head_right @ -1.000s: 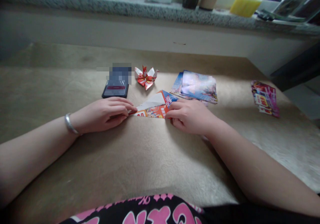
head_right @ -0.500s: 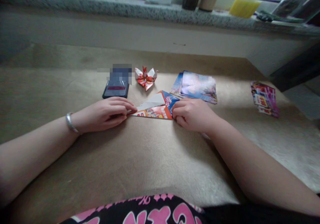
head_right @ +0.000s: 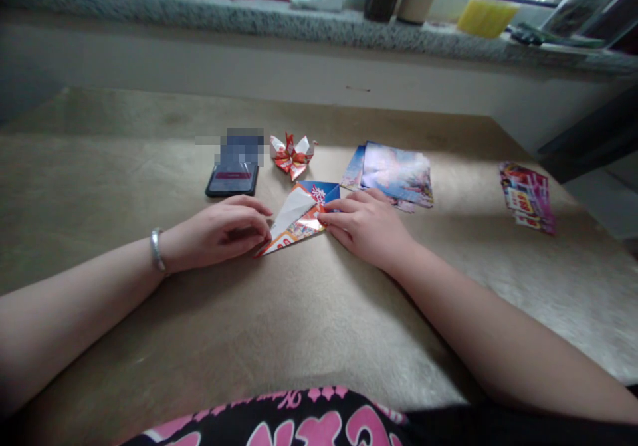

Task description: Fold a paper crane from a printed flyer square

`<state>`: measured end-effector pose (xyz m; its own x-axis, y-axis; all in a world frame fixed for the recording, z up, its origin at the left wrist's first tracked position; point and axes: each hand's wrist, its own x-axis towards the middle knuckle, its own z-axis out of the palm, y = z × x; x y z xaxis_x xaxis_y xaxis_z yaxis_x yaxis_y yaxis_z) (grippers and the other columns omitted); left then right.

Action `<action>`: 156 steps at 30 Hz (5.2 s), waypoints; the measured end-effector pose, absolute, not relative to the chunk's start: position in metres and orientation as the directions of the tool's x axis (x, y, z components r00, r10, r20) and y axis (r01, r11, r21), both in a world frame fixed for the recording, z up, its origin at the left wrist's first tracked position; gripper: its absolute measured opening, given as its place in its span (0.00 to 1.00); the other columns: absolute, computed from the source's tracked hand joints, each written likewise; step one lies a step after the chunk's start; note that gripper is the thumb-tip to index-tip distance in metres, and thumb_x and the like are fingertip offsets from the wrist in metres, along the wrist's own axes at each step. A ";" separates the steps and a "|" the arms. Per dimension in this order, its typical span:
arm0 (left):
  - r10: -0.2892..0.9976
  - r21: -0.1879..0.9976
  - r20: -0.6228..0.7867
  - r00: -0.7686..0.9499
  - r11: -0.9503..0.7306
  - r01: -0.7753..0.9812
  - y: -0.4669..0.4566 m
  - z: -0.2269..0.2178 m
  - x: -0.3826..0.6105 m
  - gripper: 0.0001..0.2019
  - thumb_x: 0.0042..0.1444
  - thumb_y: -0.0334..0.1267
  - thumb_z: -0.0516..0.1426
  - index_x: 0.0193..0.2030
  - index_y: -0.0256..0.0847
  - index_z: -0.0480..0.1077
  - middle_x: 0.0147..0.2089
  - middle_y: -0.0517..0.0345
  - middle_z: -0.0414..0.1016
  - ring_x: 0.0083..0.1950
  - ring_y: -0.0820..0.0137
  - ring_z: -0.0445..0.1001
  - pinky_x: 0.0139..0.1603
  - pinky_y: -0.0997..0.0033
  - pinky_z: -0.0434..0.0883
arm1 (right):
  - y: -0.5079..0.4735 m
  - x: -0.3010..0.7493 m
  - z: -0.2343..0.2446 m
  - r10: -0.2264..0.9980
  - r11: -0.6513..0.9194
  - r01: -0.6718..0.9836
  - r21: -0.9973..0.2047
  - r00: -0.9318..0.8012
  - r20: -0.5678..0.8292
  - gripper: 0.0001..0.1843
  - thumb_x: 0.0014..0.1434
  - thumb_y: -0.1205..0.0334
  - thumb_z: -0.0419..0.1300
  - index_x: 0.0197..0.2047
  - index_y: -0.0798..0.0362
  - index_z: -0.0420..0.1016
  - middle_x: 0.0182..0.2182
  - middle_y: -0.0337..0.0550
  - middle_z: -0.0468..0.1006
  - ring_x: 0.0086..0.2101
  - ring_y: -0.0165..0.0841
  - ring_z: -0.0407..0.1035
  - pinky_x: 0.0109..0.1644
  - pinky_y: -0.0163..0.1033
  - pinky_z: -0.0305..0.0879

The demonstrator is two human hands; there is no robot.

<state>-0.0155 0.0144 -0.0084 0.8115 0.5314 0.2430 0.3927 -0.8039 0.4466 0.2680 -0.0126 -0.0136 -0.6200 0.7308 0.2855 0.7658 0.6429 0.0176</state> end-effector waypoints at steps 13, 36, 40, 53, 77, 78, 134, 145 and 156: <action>0.373 0.263 0.293 0.881 -0.917 0.301 0.017 -0.016 -0.014 0.14 0.61 0.33 0.52 0.53 0.40 0.69 0.54 0.52 0.72 0.61 0.63 0.64 0.61 0.56 0.67 | -0.006 0.267 -0.017 0.691 0.703 0.704 -0.101 -0.643 0.330 0.12 0.63 0.65 0.53 0.43 0.50 0.77 0.48 0.41 0.78 0.48 0.38 0.70 0.53 0.48 0.64; 0.374 0.178 0.207 0.904 -0.923 0.341 0.013 -0.011 -0.011 0.15 0.63 0.36 0.50 0.55 0.46 0.69 0.58 0.53 0.68 0.58 0.63 0.65 0.57 0.59 0.68 | -0.007 0.262 -0.014 0.797 0.602 0.637 -0.481 -0.510 0.324 0.18 0.64 0.61 0.50 0.56 0.50 0.67 0.46 0.46 0.77 0.46 0.37 0.71 0.51 0.47 0.67; 0.391 0.146 0.209 0.896 -0.919 0.367 0.010 -0.010 -0.009 0.15 0.63 0.37 0.50 0.55 0.46 0.69 0.57 0.52 0.69 0.55 0.63 0.67 0.55 0.58 0.68 | -0.008 0.268 -0.010 0.812 0.584 0.632 -0.510 -0.452 0.370 0.15 0.65 0.60 0.48 0.46 0.52 0.74 0.36 0.45 0.79 0.37 0.35 0.73 0.42 0.42 0.68; 0.487 0.100 0.193 0.852 -0.873 0.477 -0.001 -0.005 -0.002 0.15 0.64 0.43 0.50 0.53 0.43 0.70 0.54 0.53 0.71 0.48 0.63 0.67 0.52 0.59 0.67 | -0.004 0.271 -0.010 0.656 0.754 0.609 -0.246 -0.679 0.329 0.12 0.62 0.56 0.56 0.37 0.50 0.79 0.35 0.44 0.80 0.37 0.33 0.72 0.42 0.39 0.66; 0.635 0.262 0.117 0.763 -0.761 0.593 0.004 -0.016 -0.005 0.31 0.60 0.45 0.53 0.67 0.36 0.50 0.64 0.44 0.60 0.65 0.58 0.58 0.65 0.55 0.58 | -0.013 0.257 -0.011 0.654 0.757 0.647 -0.096 -0.746 0.124 0.33 0.60 0.45 0.54 0.64 0.53 0.61 0.62 0.49 0.63 0.62 0.45 0.55 0.64 0.55 0.54; 0.628 0.253 0.119 0.769 -0.768 0.588 0.004 -0.015 -0.005 0.31 0.60 0.45 0.53 0.67 0.36 0.51 0.64 0.44 0.61 0.64 0.59 0.59 0.65 0.55 0.59 | -0.013 0.257 -0.011 0.654 0.757 0.646 -0.099 -0.747 0.125 0.33 0.60 0.45 0.54 0.64 0.52 0.61 0.63 0.49 0.63 0.62 0.45 0.55 0.64 0.55 0.54; 0.337 -0.137 0.220 0.915 -0.919 0.371 0.012 -0.006 -0.018 0.12 0.65 0.35 0.48 0.39 0.38 0.73 0.45 0.53 0.77 0.43 0.67 0.75 0.41 0.68 0.72 | -0.009 0.279 -0.003 0.586 0.810 0.572 -0.131 -0.799 0.136 0.24 0.58 0.48 0.59 0.53 0.52 0.73 0.54 0.44 0.75 0.51 0.39 0.69 0.54 0.47 0.68; 0.472 -0.128 0.161 0.867 -0.861 0.493 0.012 -0.003 -0.020 0.12 0.64 0.38 0.48 0.35 0.39 0.70 0.37 0.54 0.73 0.38 0.67 0.70 0.35 0.70 0.68 | -0.009 0.285 -0.007 0.654 0.754 0.652 -0.079 -0.737 0.172 0.13 0.60 0.63 0.54 0.43 0.48 0.79 0.43 0.42 0.79 0.42 0.35 0.72 0.43 0.41 0.68; 0.632 -0.004 0.224 0.742 -0.761 0.649 0.013 -0.009 -0.013 0.12 0.60 0.37 0.48 0.33 0.36 0.69 0.33 0.51 0.71 0.35 0.67 0.68 0.37 0.69 0.67 | -0.005 0.272 -0.011 0.835 0.549 0.805 -0.224 -0.522 0.172 0.12 0.60 0.59 0.53 0.28 0.53 0.71 0.30 0.46 0.74 0.34 0.34 0.66 0.35 0.37 0.60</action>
